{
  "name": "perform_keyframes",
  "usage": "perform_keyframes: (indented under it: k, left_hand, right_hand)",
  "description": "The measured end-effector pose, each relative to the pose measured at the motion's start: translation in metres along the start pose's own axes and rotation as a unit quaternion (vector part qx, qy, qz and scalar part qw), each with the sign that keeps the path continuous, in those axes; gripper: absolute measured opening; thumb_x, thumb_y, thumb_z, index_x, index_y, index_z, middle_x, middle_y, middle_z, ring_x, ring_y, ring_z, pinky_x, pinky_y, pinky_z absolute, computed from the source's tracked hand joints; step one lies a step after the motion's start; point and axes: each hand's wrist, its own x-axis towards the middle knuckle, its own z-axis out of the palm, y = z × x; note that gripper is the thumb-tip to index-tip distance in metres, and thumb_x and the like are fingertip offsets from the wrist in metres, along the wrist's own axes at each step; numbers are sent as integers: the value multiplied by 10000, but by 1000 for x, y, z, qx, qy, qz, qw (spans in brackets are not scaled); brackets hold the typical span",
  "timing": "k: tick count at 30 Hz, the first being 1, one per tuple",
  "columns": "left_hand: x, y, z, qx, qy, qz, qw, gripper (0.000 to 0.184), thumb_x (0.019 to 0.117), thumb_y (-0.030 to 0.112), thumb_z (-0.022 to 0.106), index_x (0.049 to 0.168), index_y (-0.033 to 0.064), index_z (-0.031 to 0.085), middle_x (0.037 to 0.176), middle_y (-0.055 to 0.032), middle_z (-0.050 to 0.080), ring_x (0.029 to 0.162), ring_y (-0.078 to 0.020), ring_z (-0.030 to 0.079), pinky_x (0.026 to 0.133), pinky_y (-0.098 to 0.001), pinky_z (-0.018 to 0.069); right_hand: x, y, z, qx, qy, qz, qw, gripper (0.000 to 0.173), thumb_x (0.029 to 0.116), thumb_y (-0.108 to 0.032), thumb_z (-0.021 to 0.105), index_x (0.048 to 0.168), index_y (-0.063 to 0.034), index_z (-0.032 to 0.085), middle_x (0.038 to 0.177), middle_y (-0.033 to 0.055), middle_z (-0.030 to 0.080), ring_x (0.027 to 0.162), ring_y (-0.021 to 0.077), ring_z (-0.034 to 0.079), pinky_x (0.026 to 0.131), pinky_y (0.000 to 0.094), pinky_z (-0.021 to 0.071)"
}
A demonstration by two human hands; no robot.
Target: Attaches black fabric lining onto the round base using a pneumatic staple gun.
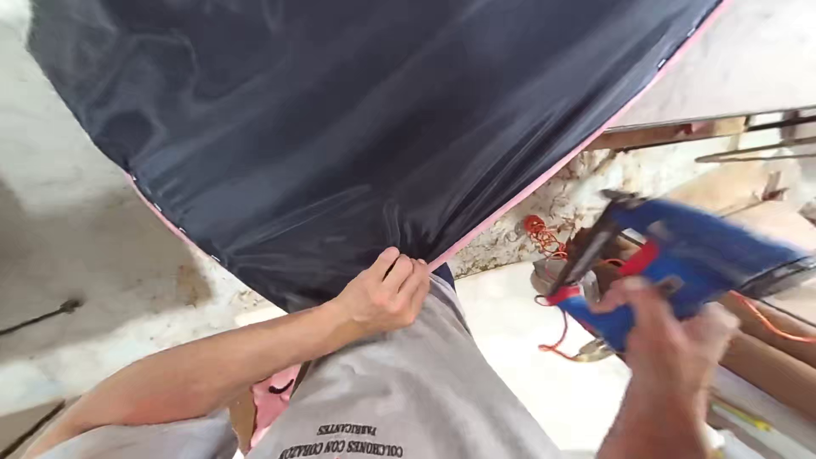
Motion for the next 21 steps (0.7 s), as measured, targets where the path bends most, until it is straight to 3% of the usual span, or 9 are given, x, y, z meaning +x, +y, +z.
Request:
perform_keyframes:
  k: [4,7,11,21]
  left_hand:
    - [-5,3,-4,-11,-26,18,999,261,1040,-17,433,1092,-63,684,964,-165,734,868,-295,685,871,-431,518]
    - [-11,4,-3,-34,-20,4,999,252,1050,4,433,1100,-58,672,968,-181,719,858,-309,670,880,-432,505]
    - [-20,4,-2,-39,-10,4,999,261,1037,-17,426,1124,-63,668,1034,-191,715,907,-313,667,878,-423,498]
    - [-27,5,2,-59,14,-9,998,258,1024,-36,430,1058,-49,685,1039,-188,714,943,-313,672,914,-430,501]
  right_hand:
    - [-89,-39,66,-31,-37,-33,998,252,940,-351,722,1097,-161,669,919,-106,739,801,-13,710,704,238,637]
    - [-114,-50,91,-75,-84,-52,992,313,913,-387,707,1087,-126,709,923,-74,754,861,-53,699,753,185,610]
    - [-119,-54,105,-146,-123,-63,980,392,908,-377,670,1152,-77,739,884,-25,764,795,-47,690,697,173,578]
    - [-109,-63,108,-230,-137,-82,960,415,892,-409,641,1112,-73,748,816,-9,750,728,-21,678,646,192,552]
